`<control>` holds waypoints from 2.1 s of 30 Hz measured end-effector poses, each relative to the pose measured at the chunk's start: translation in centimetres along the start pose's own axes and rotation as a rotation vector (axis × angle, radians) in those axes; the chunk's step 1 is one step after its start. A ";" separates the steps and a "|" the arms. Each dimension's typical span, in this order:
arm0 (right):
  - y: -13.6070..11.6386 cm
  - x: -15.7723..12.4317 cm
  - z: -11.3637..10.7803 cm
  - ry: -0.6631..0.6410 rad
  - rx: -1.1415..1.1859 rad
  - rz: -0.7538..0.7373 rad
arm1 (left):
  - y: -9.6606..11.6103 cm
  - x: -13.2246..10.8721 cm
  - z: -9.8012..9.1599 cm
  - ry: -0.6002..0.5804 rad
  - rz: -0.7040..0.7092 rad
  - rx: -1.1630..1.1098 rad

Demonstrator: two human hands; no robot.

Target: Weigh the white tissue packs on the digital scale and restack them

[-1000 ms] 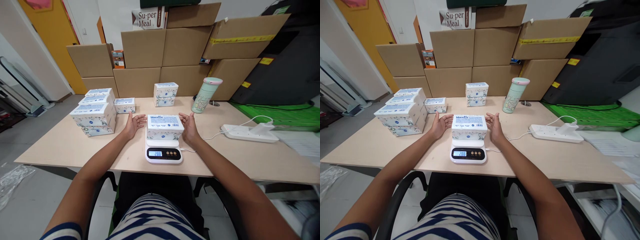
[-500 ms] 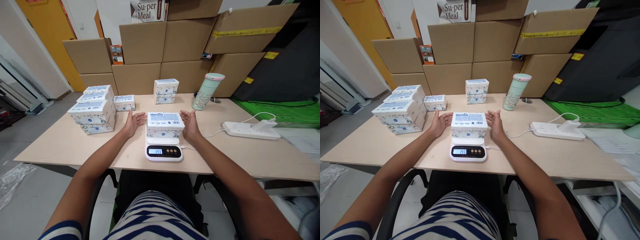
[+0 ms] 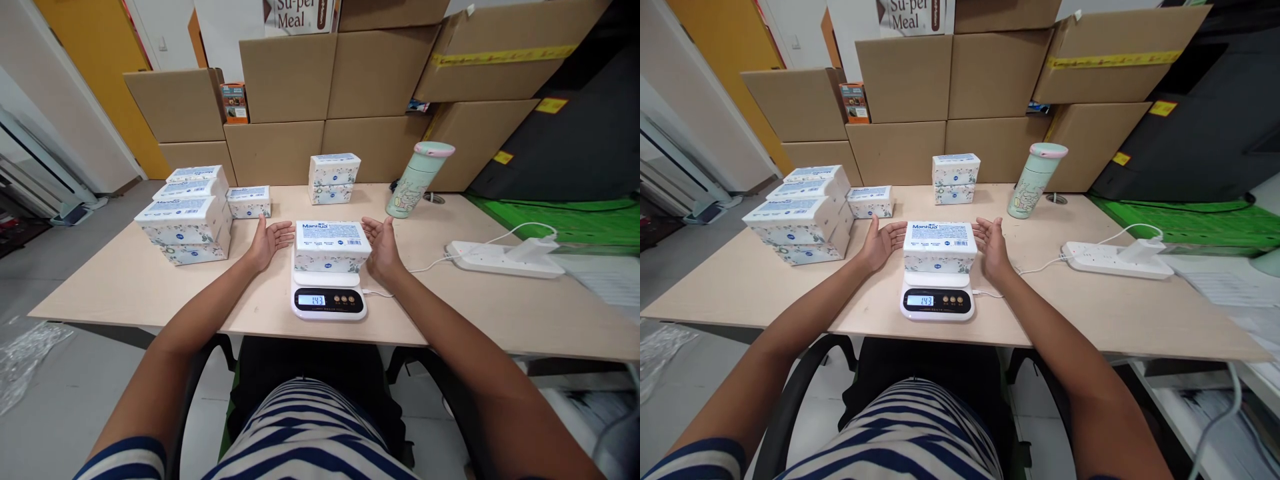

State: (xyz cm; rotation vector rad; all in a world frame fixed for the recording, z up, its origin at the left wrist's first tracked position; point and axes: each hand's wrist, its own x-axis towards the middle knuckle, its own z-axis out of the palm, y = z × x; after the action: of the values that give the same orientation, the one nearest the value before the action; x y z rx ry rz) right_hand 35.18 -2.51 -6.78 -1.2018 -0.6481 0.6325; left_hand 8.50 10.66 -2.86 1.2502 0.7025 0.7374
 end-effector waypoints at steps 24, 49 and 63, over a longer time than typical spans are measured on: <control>-11.5 0.3 5.7 -1.062 -1.427 -0.428 | -0.1 -4.1 1.0 -0.219 0.436 0.615; -6.0 15.3 33.7 -0.976 -1.448 -0.463 | -2.8 -2.8 -0.2 0.297 0.290 0.827; -6.4 15.1 28.6 -0.838 -1.735 -0.640 | -3.2 -2.6 -1.0 0.318 0.294 0.753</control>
State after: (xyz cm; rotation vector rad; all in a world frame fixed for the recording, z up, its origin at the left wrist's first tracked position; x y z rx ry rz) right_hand 24.56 25.13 7.82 -2.0549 -2.4648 -0.2135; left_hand 6.46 8.61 -6.00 1.9737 1.1320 0.9675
